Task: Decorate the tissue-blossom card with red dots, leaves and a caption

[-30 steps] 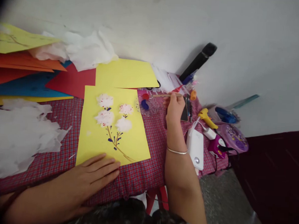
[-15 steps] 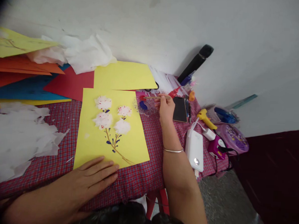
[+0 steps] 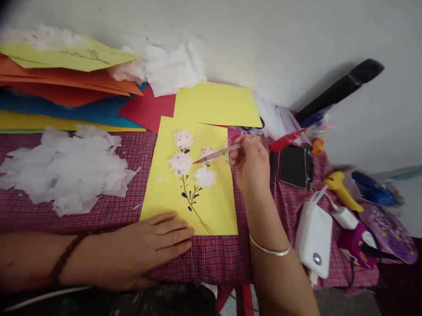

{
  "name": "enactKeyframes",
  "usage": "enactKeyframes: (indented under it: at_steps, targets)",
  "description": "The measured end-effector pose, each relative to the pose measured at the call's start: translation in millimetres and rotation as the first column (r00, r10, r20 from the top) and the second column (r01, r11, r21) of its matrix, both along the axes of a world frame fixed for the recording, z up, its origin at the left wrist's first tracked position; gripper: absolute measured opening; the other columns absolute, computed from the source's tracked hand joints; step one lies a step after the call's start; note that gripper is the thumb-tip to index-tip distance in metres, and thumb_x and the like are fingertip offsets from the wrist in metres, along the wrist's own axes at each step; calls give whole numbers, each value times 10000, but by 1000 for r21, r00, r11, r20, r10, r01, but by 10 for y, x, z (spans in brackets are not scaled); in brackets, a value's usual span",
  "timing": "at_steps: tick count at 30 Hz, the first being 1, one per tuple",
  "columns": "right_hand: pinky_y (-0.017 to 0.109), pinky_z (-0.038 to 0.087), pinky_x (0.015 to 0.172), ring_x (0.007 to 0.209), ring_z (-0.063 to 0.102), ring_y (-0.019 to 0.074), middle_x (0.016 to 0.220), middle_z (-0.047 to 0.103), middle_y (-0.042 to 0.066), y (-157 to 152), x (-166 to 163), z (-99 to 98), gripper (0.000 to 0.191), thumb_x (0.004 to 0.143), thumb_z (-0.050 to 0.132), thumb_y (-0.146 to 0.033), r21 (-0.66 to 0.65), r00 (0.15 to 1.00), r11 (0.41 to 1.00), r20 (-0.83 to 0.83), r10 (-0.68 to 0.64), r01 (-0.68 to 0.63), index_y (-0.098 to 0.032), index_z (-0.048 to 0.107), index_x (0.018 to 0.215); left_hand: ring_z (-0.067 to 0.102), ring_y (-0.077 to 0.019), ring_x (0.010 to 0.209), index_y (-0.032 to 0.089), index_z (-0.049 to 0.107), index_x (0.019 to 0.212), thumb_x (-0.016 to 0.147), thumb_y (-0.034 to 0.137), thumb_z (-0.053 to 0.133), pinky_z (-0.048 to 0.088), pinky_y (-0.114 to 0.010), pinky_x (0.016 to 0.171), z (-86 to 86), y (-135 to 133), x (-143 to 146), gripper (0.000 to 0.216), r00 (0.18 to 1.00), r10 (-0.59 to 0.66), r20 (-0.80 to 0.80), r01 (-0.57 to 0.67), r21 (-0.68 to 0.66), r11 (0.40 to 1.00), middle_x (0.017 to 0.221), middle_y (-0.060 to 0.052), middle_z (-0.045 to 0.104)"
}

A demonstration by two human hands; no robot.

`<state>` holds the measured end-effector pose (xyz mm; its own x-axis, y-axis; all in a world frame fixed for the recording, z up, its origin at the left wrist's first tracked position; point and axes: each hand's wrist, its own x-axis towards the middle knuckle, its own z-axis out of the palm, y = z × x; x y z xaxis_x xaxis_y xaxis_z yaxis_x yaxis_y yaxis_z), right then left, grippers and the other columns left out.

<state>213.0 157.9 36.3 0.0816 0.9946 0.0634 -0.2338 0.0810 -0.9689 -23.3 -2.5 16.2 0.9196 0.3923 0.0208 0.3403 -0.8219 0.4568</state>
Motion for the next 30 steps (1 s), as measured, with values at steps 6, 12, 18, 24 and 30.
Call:
enactKeyframes:
  at_steps: [6, 12, 18, 24, 30]
  targets:
    - [182, 381, 389, 432, 505, 64, 547, 554, -55, -135, -219, -85, 242, 858, 680, -428, 11, 990, 997, 122, 75, -77, -206, 605, 797, 414, -283, 1405, 82, 408, 1470, 907, 482, 625, 244, -435, 1222, 27, -4, 11, 724, 1000, 5, 9, -5, 16, 1000, 1524, -145, 475]
    - [185, 389, 396, 434, 519, 65, 567, 598, -49, -64, -193, -196, 272, 845, 685, -473, 11, 975, 996, 202, 88, -92, -212, 612, 826, 406, -282, 1413, 99, 406, 1477, 919, 476, 602, 225, -424, 1229, 10, -8, 3, 702, 1000, 16, 7, -16, -11, 1000, 1526, -142, 473]
    - [189, 385, 392, 428, 508, 65, 542, 552, -57, -45, -142, -187, 259, 881, 645, -456, 38, 969, 996, 236, 70, -81, -214, 600, 802, 408, -283, 1413, 101, 413, 1474, 906, 463, 628, 233, -427, 1230, 10, -10, -2, 707, 1000, 18, 24, -18, -19, 1000, 1524, -151, 473]
    - [185, 379, 381, 421, 511, 64, 542, 562, -59, -44, -167, -189, 250, 859, 672, -445, 45, 984, 998, 174, 39, -48, -209, 611, 802, 400, -284, 1416, 92, 420, 1470, 901, 459, 634, 228, -437, 1231, 21, -8, -1, 711, 1000, 15, 16, -15, -20, 1000, 1529, -149, 471]
    - [181, 384, 381, 418, 528, 65, 559, 599, -51, -65, -211, -188, 291, 831, 697, -489, 6, 972, 995, 213, 100, -104, -208, 620, 833, 395, -292, 1417, 87, 413, 1477, 922, 475, 597, 223, -441, 1226, 5, -6, 3, 702, 1000, 4, 8, -4, -6, 1000, 1539, -151, 457]
